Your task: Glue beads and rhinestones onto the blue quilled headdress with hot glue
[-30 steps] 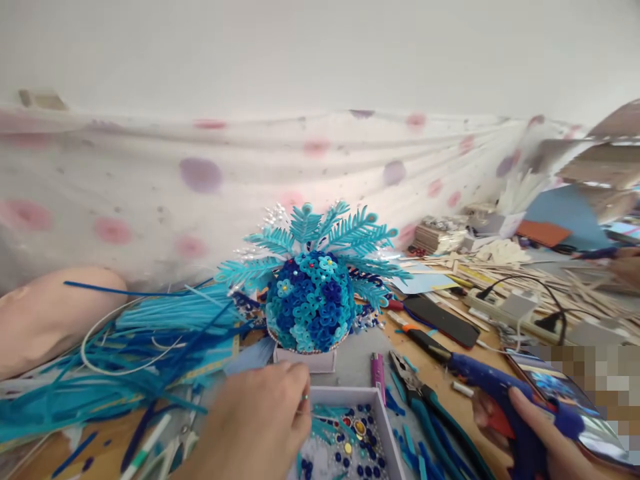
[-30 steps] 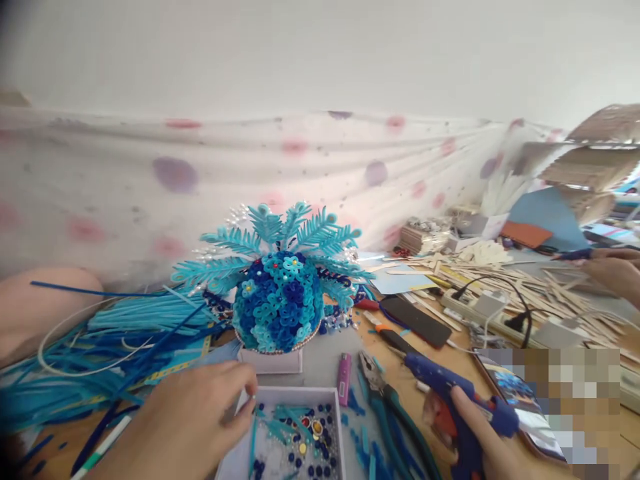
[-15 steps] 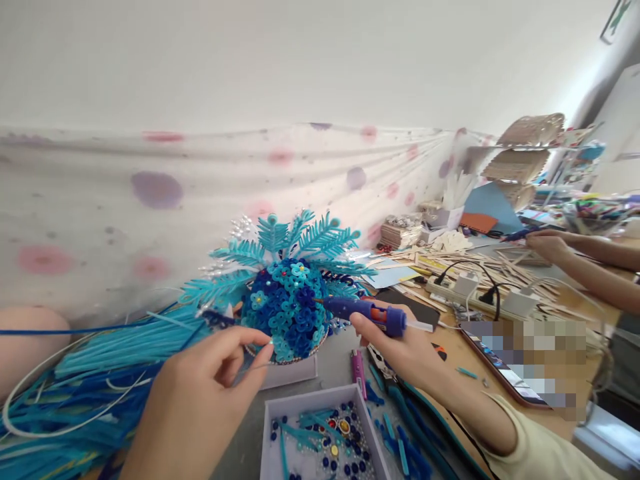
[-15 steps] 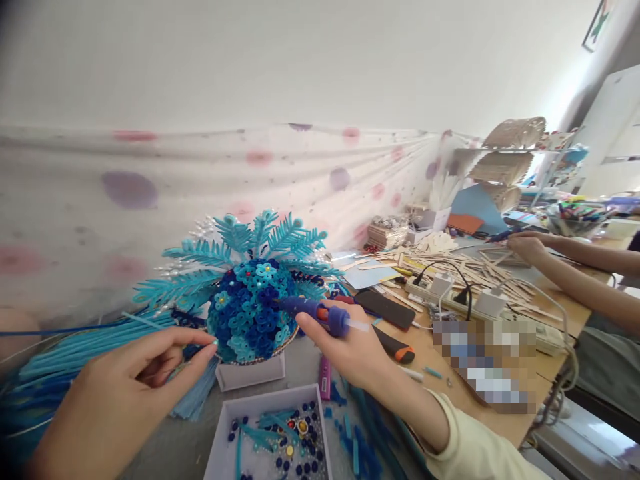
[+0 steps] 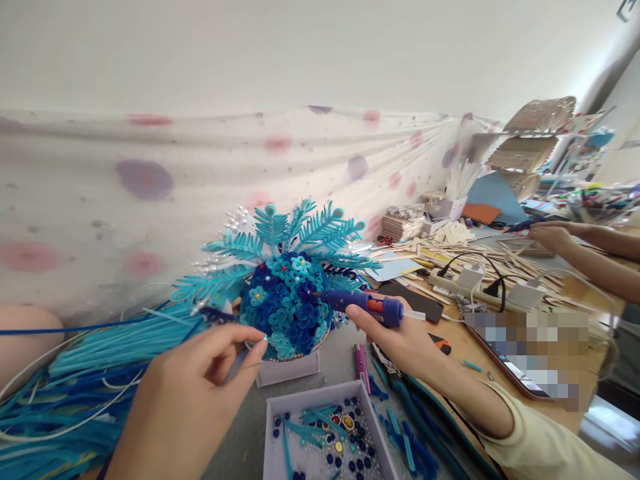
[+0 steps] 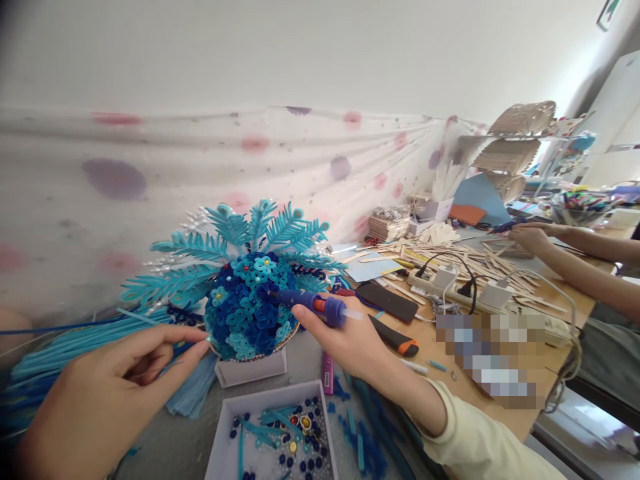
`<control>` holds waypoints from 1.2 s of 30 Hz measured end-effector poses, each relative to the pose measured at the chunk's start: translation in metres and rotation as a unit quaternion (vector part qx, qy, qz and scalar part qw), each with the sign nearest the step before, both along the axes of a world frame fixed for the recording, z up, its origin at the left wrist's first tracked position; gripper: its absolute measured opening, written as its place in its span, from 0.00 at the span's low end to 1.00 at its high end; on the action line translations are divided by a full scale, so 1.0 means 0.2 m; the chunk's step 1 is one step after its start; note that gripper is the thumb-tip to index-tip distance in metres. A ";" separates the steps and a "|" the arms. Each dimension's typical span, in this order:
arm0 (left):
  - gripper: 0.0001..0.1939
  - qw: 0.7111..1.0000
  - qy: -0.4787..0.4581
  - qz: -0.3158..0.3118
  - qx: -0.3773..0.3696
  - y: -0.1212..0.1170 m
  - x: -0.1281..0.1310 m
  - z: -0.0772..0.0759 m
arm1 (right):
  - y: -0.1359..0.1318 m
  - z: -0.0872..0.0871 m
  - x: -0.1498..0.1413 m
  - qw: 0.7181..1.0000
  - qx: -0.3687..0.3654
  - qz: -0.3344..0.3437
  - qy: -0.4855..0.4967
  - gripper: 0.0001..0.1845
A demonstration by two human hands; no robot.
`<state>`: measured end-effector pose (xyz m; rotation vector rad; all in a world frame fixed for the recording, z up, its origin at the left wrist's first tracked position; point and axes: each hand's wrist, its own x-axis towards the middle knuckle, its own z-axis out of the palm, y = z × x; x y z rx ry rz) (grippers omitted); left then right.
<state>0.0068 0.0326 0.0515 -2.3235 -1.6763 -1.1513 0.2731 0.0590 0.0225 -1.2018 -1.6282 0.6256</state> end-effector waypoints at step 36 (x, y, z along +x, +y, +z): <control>0.11 0.999 0.000 -0.028 0.041 0.04 0.16 0.00 | 0.05 -0.09 0.21 0.975 -0.082 0.020 0.207 0.36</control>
